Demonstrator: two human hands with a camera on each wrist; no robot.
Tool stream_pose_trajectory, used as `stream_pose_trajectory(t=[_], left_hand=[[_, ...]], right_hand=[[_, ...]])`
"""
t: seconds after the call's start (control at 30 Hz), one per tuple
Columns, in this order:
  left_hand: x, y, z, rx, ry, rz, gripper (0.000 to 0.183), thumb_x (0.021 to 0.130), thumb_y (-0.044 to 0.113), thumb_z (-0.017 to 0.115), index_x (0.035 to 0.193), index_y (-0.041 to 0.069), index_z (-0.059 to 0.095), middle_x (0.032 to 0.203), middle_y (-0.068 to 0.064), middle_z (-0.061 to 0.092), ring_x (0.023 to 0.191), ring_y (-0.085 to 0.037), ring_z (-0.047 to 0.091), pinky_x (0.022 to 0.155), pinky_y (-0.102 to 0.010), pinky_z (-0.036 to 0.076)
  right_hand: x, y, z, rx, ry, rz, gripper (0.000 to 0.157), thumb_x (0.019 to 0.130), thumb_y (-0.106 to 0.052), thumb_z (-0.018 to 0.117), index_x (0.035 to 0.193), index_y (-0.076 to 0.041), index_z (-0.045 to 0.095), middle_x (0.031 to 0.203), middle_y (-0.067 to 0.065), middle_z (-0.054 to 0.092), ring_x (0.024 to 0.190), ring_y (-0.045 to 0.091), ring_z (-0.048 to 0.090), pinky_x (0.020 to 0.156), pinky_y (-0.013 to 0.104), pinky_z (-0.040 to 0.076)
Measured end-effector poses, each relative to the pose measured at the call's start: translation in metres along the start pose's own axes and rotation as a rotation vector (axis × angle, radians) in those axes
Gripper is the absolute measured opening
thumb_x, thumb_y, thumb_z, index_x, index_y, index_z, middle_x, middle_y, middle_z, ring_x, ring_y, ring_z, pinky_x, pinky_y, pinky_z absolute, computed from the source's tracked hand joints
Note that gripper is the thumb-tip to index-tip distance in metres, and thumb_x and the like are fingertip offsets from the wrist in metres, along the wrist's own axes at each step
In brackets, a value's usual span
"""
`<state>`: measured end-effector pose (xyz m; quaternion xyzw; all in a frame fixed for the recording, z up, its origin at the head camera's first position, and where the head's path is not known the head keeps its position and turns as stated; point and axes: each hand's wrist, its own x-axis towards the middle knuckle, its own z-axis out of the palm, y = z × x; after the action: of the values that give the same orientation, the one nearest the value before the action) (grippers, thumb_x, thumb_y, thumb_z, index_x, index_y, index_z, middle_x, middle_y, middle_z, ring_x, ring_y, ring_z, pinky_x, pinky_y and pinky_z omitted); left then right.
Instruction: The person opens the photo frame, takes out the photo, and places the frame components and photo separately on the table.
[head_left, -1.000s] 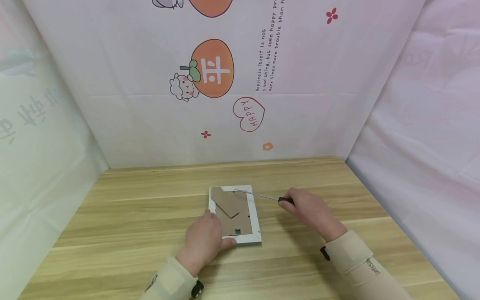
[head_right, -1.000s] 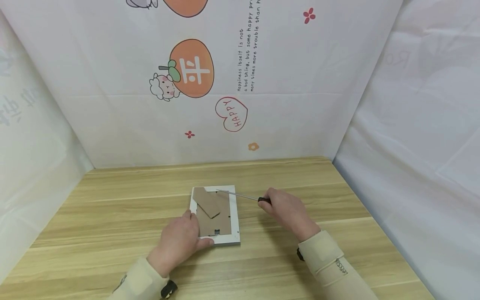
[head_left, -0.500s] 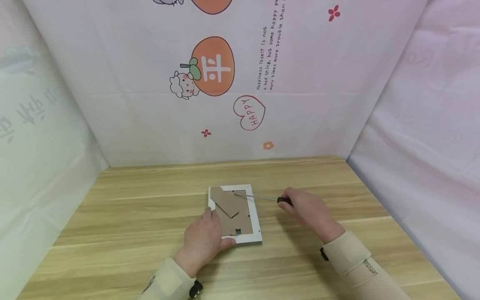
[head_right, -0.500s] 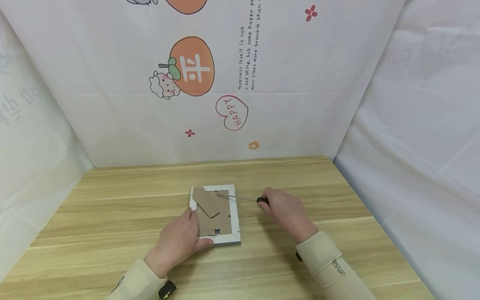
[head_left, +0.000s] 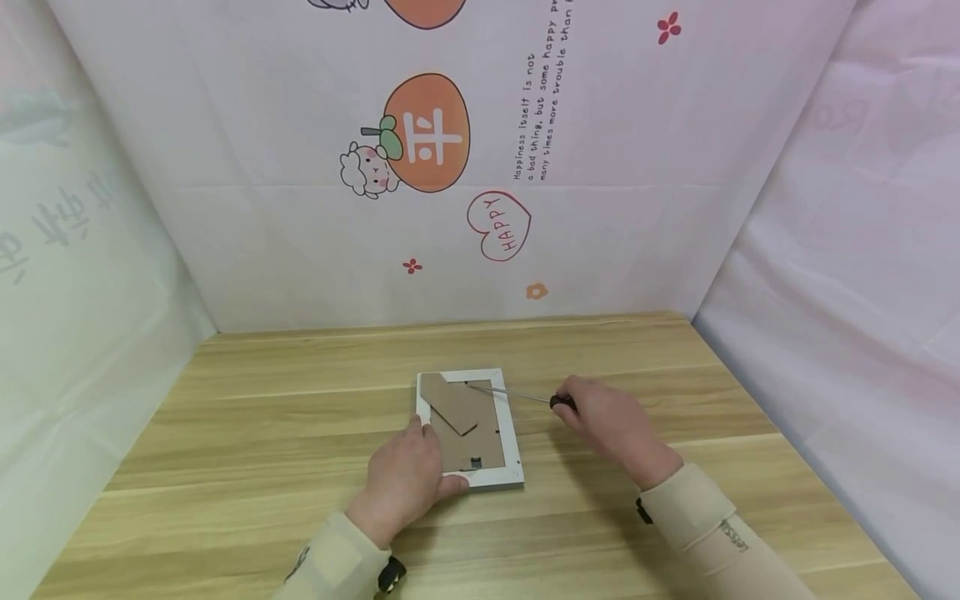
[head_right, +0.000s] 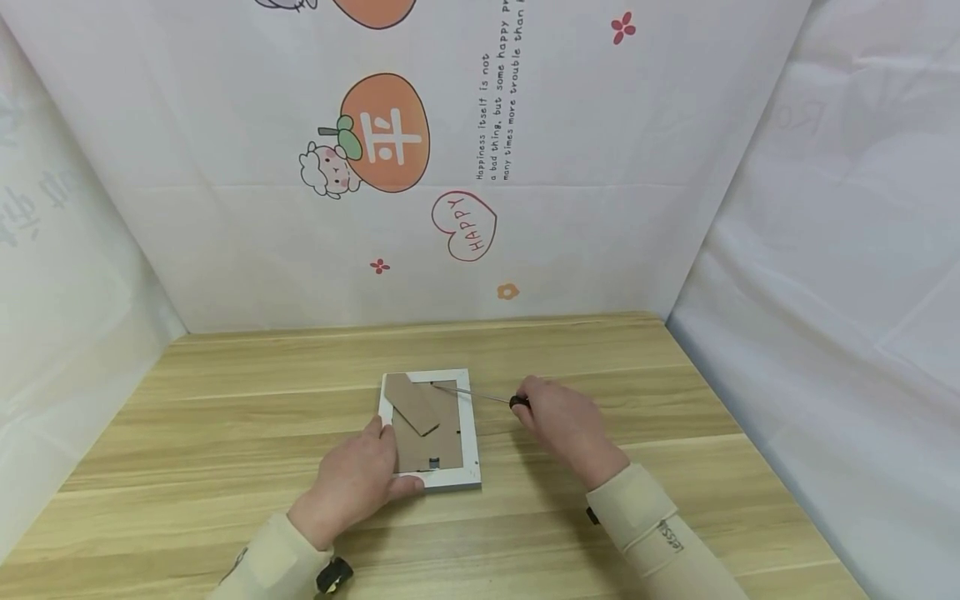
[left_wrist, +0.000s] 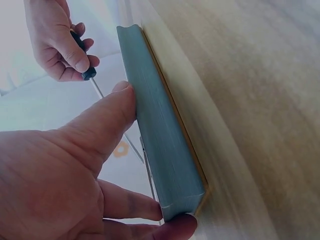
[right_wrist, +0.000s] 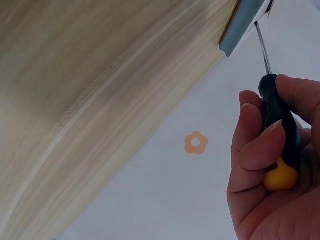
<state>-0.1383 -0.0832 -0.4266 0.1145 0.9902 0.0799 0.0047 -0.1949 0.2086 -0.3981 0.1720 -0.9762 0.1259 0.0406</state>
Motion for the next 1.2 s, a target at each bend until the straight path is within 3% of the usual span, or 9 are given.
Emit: stream_pose_trajectory(t=[0.63,0.93,1.2], left_hand=[[0.004,0.000,0.004,0.024,-0.007,-0.021,0.100,0.076,0.069,0.080,0.131,-0.013,0.061,0.144,-0.034,0.056,0.095,-0.038,0.072,0.058,-0.045,0.060],[0.002,-0.001,0.003,0.030,0.029,-0.007,0.101,0.075,0.069,0.081,0.128,-0.014,0.062,0.141,-0.035,0.058,0.097,-0.039,0.072,0.063,-0.045,0.062],[0.001,-0.001,0.005,0.072,0.068,0.023,0.099,0.074,0.069,0.081,0.126,-0.014,0.064,0.138,-0.035,0.060,0.089,-0.037,0.073,0.059,-0.043,0.061]], right_hand=[[0.000,-0.001,0.001,0.049,-0.046,0.010,0.008,0.103,-0.029,0.066,0.105,-0.021,0.067,0.084,-0.010,0.064,0.069,0.009,0.052,0.062,0.030,0.045],[0.004,0.002,0.007,0.004,-0.023,0.021,0.010,0.102,-0.029,0.067,0.105,-0.019,0.066,0.083,-0.009,0.065,0.067,0.009,0.052,0.058,0.030,0.045],[0.008,0.004,0.007,-0.007,-0.039,0.024,0.012,0.103,-0.029,0.066,0.103,-0.018,0.064,0.081,-0.007,0.063,0.067,0.010,0.052,0.057,0.030,0.044]])
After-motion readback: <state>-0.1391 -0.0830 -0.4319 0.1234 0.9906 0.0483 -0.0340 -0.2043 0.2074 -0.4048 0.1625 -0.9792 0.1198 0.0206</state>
